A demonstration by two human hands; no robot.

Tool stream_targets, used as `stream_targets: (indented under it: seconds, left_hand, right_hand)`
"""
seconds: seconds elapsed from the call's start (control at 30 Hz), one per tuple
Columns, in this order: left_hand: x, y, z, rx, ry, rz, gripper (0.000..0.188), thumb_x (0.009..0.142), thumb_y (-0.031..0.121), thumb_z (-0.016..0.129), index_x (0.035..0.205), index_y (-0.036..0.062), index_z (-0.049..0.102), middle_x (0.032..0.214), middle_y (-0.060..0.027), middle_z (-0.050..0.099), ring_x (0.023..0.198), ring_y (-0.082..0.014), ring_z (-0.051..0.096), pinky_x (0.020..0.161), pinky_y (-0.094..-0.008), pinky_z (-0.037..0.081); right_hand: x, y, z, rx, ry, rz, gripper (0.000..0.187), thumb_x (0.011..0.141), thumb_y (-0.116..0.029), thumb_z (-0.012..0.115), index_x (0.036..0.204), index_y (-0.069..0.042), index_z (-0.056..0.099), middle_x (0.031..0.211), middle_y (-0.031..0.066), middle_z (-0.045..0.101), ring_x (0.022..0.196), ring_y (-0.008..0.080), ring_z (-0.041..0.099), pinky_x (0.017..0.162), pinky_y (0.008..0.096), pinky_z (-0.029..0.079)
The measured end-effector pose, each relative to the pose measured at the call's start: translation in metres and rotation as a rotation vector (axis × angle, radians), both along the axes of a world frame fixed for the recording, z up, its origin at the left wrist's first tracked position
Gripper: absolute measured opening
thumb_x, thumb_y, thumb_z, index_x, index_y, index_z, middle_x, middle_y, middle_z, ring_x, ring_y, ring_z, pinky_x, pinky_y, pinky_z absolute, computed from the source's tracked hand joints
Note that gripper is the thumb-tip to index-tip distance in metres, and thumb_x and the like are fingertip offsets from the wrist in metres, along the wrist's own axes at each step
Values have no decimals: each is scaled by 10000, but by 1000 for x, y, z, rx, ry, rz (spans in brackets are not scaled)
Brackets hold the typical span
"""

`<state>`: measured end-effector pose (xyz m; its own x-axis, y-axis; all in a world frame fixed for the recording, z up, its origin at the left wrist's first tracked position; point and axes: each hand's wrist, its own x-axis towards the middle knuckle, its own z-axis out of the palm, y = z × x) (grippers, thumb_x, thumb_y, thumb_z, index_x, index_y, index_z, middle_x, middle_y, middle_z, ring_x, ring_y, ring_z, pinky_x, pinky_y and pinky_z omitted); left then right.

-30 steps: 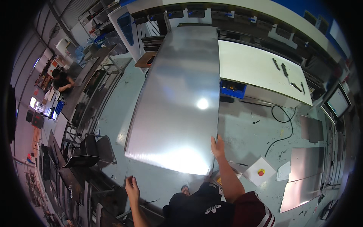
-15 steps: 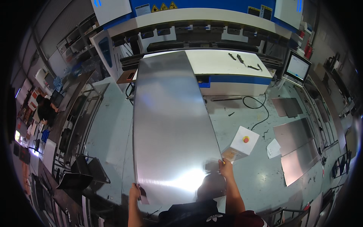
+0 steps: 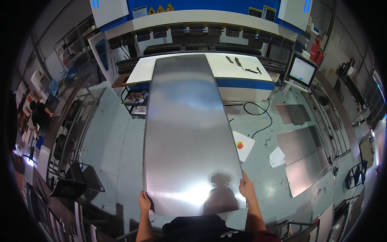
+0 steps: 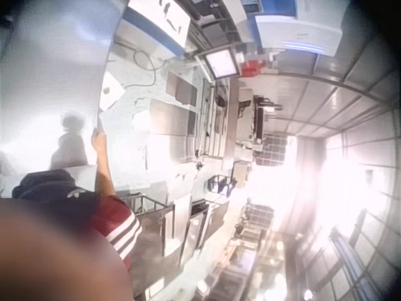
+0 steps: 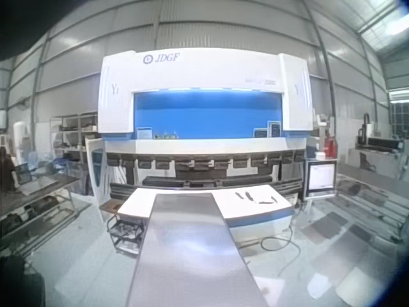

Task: The person repeatedly lifts and lowers a large metal sheet into a press machine, then removes it and places it on a nearby table. The person handles the sheet by hand and repeats the cycle multiple times.

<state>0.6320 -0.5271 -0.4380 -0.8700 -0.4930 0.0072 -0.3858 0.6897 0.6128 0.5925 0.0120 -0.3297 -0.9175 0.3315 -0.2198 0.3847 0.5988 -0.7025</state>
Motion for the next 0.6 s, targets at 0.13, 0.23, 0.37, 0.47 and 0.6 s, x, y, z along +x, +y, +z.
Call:
stream_targets:
  seconds: [0.13,0.23,0.37,0.47,0.6]
  left_hand:
    - [-27,33,3,76,46,-11,347,1046,248,471,1137,-33,654,941,-298,684,903,-517,637,783,-535,506]
    - [-50,38,4,114,81,-28,358,1037,250,491,1141,-46,664,968,-304,687,932,-490,663,799,-498,519]
    - [-81,36,-7,184,-55,-76,396,1033,257,504,1189,-74,654,1034,-333,680,999,-480,669,859,-463,528]
    - [-106,39,-16,179,-65,-169,430,1039,276,507,1237,-82,639,1077,-332,683,1028,-452,681,901,-451,524]
    - [-133,34,5,180,120,-132,358,1025,241,501,1091,-67,672,930,-300,684,877,-445,681,785,-470,512]
  right_hand:
    - [8,25,-39,66,140,-79,479,959,-72,525,1438,-40,524,1068,317,679,987,477,669,886,478,521]
    - [3,34,-70,73,231,-117,460,963,-59,512,1422,-31,539,1097,312,677,1009,483,664,900,477,523]
    - [-28,37,-98,59,287,-130,454,969,-51,500,1420,-35,545,1176,291,673,1089,457,657,942,453,523]
    - [-51,41,-101,34,121,-203,460,962,-43,510,1419,-46,555,1218,285,666,1125,442,655,966,446,519]
    - [-78,45,-89,193,452,-72,456,946,-19,530,1400,-61,541,1010,275,708,929,439,699,826,475,537]
